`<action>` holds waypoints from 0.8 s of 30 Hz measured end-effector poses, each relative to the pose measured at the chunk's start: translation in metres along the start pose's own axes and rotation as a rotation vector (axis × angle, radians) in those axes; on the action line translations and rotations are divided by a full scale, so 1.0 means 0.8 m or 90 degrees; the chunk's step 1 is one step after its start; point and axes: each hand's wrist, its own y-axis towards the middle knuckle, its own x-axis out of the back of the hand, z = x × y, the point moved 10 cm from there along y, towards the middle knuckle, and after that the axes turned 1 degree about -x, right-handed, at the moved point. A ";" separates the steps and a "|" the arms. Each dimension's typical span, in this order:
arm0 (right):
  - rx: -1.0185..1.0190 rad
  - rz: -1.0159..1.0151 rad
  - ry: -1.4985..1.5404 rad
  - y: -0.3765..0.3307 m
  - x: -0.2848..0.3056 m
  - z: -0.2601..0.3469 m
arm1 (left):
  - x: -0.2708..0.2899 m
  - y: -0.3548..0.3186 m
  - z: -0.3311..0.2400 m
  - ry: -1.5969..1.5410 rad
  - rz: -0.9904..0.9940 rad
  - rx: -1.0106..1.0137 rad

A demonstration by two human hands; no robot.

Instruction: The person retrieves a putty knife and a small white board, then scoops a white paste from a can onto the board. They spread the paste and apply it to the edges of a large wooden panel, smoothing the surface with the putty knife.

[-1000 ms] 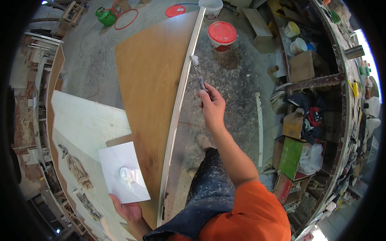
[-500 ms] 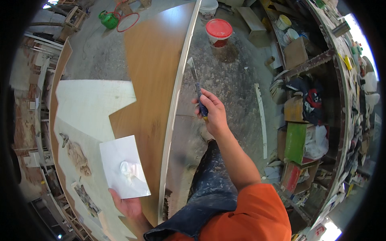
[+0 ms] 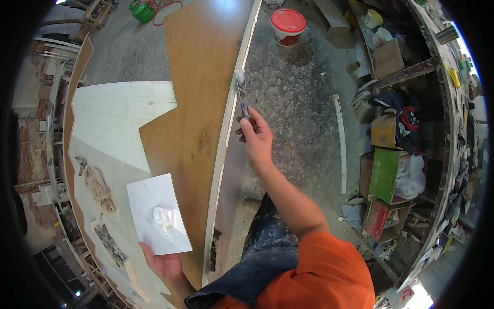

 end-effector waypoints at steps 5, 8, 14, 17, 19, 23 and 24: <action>-0.017 -0.012 0.007 -0.030 0.006 -0.027 | -0.008 -0.003 -0.002 0.024 0.014 -0.006; -0.031 -0.032 0.014 -0.047 0.015 -0.034 | -0.007 -0.011 -0.006 0.013 0.032 -0.006; -0.067 -0.095 0.028 -0.114 0.045 -0.009 | 0.041 -0.046 -0.019 -0.028 0.069 0.004; -0.021 0.190 -0.061 -0.226 0.002 0.054 | 0.084 -0.079 -0.035 -0.045 0.069 0.000; -0.012 0.410 -0.254 -0.329 -0.022 0.070 | 0.112 -0.099 -0.054 -0.023 0.071 -0.019; 0.199 0.588 -0.486 -0.484 -0.066 0.095 | 0.166 -0.147 -0.091 0.024 0.072 -0.057; 0.186 0.589 -0.509 -0.509 -0.073 0.094 | 0.180 -0.159 -0.099 0.022 0.065 -0.060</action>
